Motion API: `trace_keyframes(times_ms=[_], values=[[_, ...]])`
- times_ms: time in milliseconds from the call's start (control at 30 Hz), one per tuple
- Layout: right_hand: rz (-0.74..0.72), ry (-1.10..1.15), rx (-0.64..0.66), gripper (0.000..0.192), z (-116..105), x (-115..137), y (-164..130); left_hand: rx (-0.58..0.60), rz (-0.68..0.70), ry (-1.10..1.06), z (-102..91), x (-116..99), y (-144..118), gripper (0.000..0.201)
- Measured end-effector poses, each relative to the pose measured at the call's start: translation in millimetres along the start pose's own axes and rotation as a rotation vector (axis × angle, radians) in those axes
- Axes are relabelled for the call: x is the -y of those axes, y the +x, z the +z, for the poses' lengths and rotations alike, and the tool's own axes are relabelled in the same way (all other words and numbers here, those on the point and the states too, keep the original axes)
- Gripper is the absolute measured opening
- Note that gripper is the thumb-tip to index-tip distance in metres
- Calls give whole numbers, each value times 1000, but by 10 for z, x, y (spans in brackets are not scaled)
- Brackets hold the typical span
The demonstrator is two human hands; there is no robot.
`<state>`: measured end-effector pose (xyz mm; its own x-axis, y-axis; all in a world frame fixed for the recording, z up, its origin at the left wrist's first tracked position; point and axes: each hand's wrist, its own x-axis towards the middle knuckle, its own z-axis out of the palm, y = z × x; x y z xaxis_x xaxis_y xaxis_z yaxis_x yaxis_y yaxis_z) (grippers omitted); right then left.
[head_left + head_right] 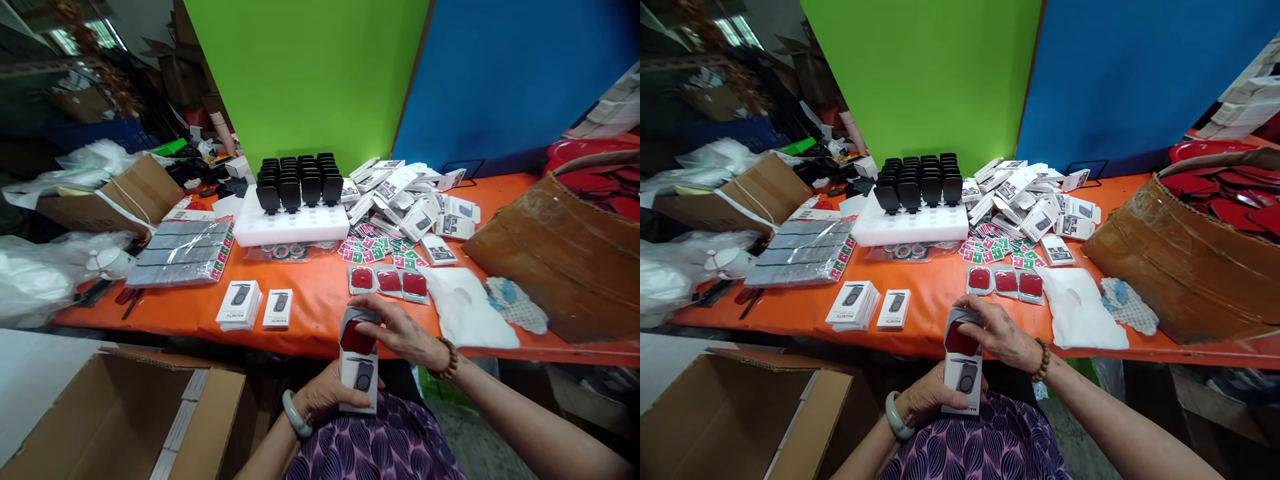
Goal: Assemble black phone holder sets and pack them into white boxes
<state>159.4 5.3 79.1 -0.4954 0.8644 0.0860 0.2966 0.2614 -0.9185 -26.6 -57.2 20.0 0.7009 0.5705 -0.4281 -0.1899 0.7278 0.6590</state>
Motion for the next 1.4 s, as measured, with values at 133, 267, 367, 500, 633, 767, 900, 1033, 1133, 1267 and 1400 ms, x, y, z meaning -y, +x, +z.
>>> trace_keyframes(times_ms=[133, 267, 367, 500, 633, 767, 900, 1033, 1133, 1267, 1400], values=[[54, 69, 3, 30, 1, -140, -74, 64, -42, 27, -16, 62, -17, 53], [124, 132, 23, 31, -27, -220, -103, 100, -96, 67, 0, 52, -48, 54], [113, 110, 27, 29, -26, -173, -137, 113, -101, 82, 0, 51, -55, 54], [79, -15, 79, 22, 53, -15, -221, 110, -89, 62, -17, 87, -53, 56], [73, -116, 86, 18, 202, 42, -328, 93, -91, 41, -16, 118, -49, 58], [91, -180, 59, 22, 336, -46, -450, 37, -73, 132, -16, 122, -60, 53], [112, -262, 93, 23, 429, -66, -551, -110, 33, 133, -16, 132, -134, 58], [90, -298, 107, 20, 505, 39, -584, -270, 158, 158, 56, 127, -252, 59], [41, -245, 68, 27, 564, 44, -602, -351, 222, 204, 106, 109, -321, 63], [78, -78, -232, 45, 650, -144, -692, -356, 268, 215, 88, 121, -334, 74], [275, 252, -301, 27, 713, -300, -787, -360, 304, 151, 48, 202, -268, 82]])
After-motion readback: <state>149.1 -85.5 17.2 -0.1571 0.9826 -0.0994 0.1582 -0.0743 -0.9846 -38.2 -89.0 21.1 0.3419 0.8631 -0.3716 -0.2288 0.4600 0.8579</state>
